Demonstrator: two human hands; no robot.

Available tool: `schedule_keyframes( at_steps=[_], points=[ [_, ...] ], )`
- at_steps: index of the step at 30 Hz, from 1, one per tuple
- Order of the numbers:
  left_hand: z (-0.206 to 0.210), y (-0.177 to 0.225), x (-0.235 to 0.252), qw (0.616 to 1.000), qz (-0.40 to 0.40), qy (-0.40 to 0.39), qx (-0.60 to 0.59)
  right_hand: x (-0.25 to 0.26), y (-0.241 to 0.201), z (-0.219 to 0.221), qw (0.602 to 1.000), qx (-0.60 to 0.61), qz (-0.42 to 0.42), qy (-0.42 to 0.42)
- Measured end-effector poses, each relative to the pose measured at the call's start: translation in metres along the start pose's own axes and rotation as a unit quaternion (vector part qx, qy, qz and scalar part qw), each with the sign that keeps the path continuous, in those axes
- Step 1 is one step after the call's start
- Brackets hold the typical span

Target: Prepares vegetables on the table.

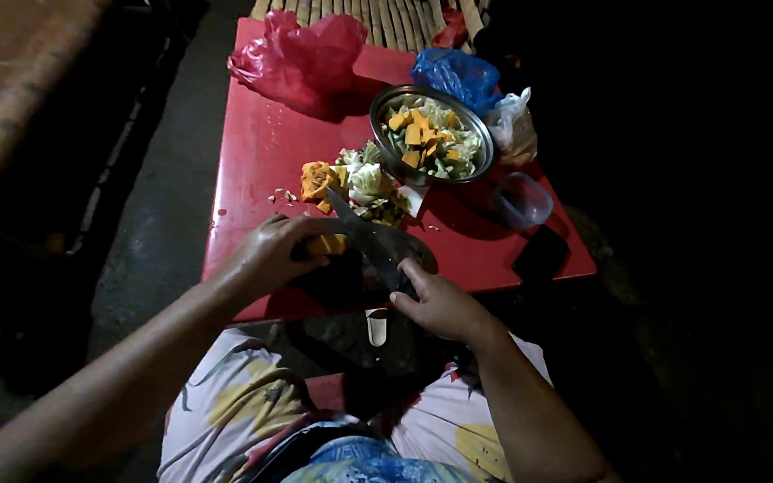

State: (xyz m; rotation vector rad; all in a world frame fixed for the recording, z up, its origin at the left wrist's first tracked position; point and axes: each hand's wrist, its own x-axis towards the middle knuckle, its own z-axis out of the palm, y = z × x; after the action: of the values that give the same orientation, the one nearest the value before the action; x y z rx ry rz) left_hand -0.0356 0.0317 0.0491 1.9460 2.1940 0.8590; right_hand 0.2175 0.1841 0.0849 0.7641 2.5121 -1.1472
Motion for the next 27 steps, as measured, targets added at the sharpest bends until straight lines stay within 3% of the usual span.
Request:
schedule_keyframes(
  at_steps=[2,8,27],
  points=[
    [0.005,0.007,-0.006,0.999,-0.037,0.028,-0.011,-0.002,-0.009,0.004,0.999,-0.046,0.002,0.025],
    [0.019,0.012,-0.013,0.996,-0.035,0.082,0.009,0.003,-0.026,0.011,0.989,-0.132,0.052,0.052],
    [0.030,0.015,-0.017,0.991,-0.040,0.128,0.022,0.010,-0.060,0.037,0.977,-0.200,0.034,0.063]
  ],
)
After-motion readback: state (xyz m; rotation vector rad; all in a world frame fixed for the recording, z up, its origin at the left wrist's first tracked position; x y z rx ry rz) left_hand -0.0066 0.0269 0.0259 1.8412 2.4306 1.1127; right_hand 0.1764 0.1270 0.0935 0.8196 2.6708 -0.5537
